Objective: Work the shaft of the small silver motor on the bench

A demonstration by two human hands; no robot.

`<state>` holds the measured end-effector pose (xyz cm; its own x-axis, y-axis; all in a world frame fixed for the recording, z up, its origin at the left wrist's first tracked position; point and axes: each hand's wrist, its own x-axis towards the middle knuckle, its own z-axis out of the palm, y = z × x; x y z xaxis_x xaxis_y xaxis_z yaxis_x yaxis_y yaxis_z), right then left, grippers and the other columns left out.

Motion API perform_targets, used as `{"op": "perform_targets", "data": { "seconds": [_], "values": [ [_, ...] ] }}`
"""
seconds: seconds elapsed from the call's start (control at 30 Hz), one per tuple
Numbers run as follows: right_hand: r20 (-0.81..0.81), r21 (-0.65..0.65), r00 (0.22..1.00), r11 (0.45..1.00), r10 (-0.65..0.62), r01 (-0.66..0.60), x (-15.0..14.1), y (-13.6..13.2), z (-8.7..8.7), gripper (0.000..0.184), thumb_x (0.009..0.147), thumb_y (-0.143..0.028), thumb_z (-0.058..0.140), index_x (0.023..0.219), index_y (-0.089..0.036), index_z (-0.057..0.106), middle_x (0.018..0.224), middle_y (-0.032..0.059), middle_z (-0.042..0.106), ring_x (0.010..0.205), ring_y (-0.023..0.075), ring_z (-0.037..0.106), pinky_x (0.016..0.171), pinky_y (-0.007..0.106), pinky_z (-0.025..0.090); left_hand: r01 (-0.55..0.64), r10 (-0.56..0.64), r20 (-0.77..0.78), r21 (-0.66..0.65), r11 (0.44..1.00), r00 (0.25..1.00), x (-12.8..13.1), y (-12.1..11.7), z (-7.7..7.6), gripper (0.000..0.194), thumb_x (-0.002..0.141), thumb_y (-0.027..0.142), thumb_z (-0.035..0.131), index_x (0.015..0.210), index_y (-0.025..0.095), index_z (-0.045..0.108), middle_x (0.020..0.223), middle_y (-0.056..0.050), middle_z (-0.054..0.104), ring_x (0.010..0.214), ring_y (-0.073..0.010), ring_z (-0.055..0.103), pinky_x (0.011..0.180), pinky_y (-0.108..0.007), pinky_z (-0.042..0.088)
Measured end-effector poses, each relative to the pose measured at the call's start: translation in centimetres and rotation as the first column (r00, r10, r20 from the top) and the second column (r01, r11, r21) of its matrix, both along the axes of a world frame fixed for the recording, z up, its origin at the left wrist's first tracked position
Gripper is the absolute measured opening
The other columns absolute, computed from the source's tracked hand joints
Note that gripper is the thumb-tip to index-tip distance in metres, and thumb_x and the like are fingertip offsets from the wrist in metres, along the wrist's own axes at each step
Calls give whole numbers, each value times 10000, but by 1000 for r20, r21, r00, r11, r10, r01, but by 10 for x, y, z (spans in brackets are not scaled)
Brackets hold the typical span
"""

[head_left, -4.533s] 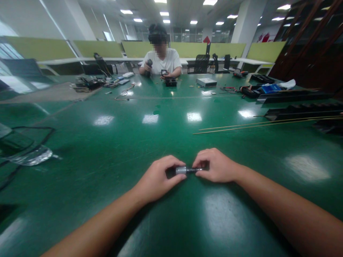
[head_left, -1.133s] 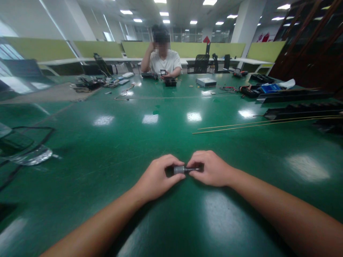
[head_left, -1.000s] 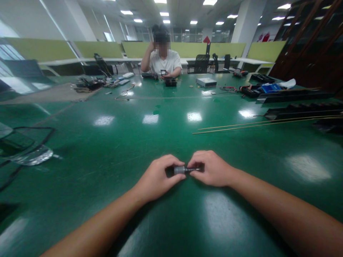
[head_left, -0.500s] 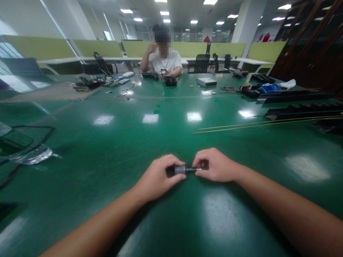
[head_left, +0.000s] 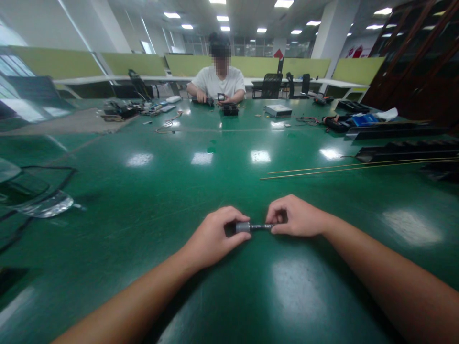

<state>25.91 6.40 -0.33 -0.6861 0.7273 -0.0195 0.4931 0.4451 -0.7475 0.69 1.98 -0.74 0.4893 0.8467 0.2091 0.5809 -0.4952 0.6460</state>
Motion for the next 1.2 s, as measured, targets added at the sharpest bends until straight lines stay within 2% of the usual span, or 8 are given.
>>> {"op": "perform_targets", "data": {
  "seconds": [0.2, 0.37, 0.8, 0.93, 1.07, 1.2],
  "values": [
    [25, -53, 1000, 999, -1, 2, 14, 11, -1, 142, 694, -183, 729, 828, -137, 724, 681, -3, 645, 606, 109, 566, 576, 222, 441, 0, 0, -7, 5, 1000, 1000, -1, 0, 0, 187, 831, 277, 732, 1000, 203, 702, 992, -45, 706, 915, -202, 651, 839, -320, 497],
    [-21, -146, 999, 989, -28, 24, 21, 17, -2, 165, 683, -211, 745, 821, -125, 720, 652, -14, 626, 590, 104, 548, 563, 218, 443, -3, 4, -6, 16, 1000, 1000, -1, 0, 0, 184, 823, 265, 737, 995, 205, 707, 987, -42, 709, 912, -200, 657, 839, -318, 504],
    [-28, -132, 999, 990, 36, -40, 10, 9, 1, 200, 724, -272, 760, 876, -142, 764, 678, -1, 665, 589, 104, 556, 566, 218, 432, -9, 9, 0, 27, 1000, 1000, 0, 1, 0, 188, 809, 256, 743, 985, 197, 715, 978, -50, 714, 900, -200, 660, 827, -314, 508],
    [-62, -51, 998, 999, -13, 10, -8, 0, -4, 191, 741, -291, 763, 874, -154, 771, 715, 13, 691, 604, 109, 568, 575, 219, 430, -5, 4, 10, 34, 999, 1000, 1, 2, -1, 181, 802, 237, 743, 977, 197, 721, 957, -52, 718, 889, -202, 661, 813, -313, 515],
    [-101, 143, 993, 987, -65, 79, -30, -14, -12, 110, 761, -208, 739, 860, -168, 767, 744, 19, 692, 642, 115, 584, 603, 224, 424, 22, -27, 69, 67, 998, 997, 2, 3, -3, 138, 778, 201, 764, 913, 204, 735, 953, -54, 725, 928, -208, 665, 845, -321, 515],
    [-122, 193, 991, 978, -54, 78, -33, -19, -16, 116, 778, -195, 724, 883, -168, 765, 763, 22, 695, 656, 115, 597, 618, 225, 433, 20, -25, 97, 49, 999, 995, 2, 3, -2, 119, 818, 246, 744, 932, 217, 767, 960, -53, 736, 900, -191, 680, 816, -292, 525]
  ]
}}
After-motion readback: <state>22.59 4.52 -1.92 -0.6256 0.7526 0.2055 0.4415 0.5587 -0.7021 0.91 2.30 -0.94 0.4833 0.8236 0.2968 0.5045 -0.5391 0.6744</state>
